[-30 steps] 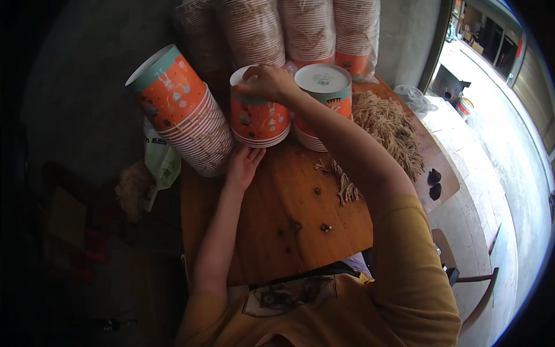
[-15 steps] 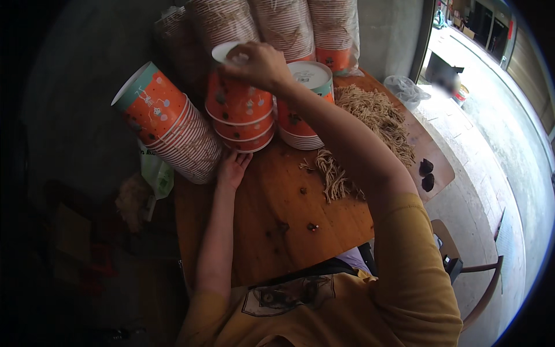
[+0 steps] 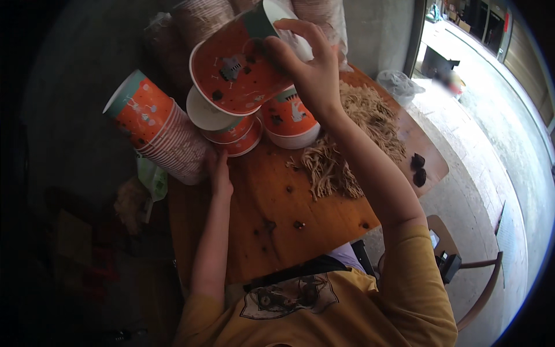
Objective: Attaching string handles to pre-printed paper cups at a workstation.
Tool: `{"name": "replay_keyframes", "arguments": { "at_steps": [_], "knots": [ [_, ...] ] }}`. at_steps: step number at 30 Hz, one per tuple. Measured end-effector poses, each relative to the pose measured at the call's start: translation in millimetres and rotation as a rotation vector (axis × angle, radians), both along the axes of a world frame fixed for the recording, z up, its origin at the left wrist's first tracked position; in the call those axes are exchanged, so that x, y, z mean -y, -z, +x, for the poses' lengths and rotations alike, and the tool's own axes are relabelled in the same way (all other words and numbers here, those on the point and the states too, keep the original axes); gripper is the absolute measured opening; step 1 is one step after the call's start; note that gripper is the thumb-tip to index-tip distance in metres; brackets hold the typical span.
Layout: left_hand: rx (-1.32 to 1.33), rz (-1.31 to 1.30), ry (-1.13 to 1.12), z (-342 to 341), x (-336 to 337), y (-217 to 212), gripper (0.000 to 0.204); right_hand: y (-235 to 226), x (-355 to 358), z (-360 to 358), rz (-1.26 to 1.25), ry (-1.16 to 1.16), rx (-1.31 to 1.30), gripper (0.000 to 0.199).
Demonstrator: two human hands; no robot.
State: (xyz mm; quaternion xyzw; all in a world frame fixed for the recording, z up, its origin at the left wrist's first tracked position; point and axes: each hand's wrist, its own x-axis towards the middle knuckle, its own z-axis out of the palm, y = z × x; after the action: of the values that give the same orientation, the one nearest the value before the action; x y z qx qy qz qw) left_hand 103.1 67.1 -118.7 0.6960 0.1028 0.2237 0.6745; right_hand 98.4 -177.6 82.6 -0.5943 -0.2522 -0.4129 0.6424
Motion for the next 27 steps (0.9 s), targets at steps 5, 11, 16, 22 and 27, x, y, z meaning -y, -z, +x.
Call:
{"name": "replay_keyframes", "arguments": {
  "at_steps": [5, 11, 16, 22, 27],
  "knots": [
    [0.452, -0.09, 0.35, -80, 49, -107, 0.048, 22, 7, -52, 0.065, -0.073, 0.045, 0.039],
    [0.49, -0.227, 0.538, -117, 77, -145, 0.045, 54, 27, -83, 0.128, -0.402, -0.274, 0.039],
    [0.213, 0.133, 0.466, -155, 15, -150, 0.038, 110, 93, -90, -0.19, 0.064, -0.49, 0.019],
    [-0.001, 0.753, 0.352, -161, 35, -143, 0.022, 156, 104, -92, -0.799, 0.547, -0.245, 0.008],
    [0.148, 1.139, 0.347, -154, 58, -139, 0.022, 172, 80, -76, -1.066, 0.66, -0.291, 0.011]
  ]
}}
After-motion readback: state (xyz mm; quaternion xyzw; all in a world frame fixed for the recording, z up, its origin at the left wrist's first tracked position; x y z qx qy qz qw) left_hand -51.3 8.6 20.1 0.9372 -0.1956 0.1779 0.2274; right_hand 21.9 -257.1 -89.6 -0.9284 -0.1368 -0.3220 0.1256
